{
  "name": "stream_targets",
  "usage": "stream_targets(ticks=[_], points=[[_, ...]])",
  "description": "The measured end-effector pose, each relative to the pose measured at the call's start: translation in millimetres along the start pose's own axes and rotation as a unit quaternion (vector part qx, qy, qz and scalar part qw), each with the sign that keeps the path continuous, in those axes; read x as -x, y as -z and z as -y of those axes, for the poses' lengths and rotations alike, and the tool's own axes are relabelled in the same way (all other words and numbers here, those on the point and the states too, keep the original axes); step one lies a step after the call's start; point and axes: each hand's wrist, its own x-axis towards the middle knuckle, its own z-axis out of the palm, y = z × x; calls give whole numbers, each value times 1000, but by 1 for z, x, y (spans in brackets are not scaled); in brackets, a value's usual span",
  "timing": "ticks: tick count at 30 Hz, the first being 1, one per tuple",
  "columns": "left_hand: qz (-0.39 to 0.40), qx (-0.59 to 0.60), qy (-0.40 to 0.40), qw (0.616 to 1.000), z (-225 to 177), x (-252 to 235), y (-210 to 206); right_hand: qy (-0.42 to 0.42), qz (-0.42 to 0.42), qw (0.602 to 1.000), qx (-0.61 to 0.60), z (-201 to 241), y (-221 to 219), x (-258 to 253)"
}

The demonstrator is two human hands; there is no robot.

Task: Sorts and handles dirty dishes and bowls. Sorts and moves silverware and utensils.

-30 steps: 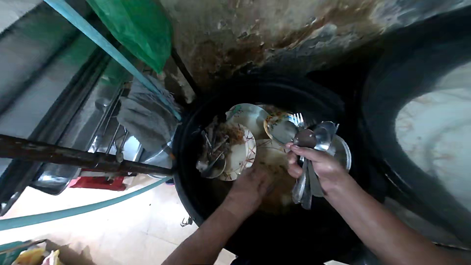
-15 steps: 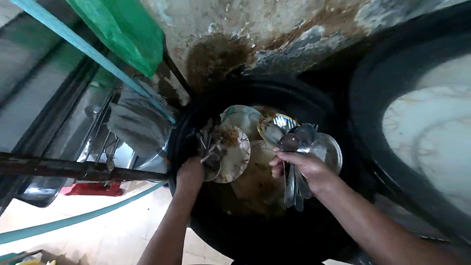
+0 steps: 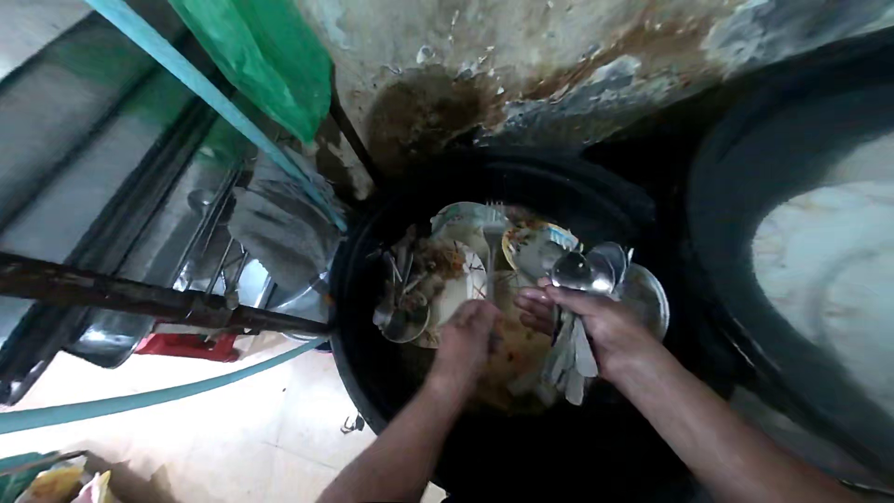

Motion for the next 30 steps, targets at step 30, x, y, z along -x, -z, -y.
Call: stream_targets(ticks=[30], points=[[-87, -516, 128, 843, -17, -9, 114, 17, 150, 989, 3, -2, 10, 3]])
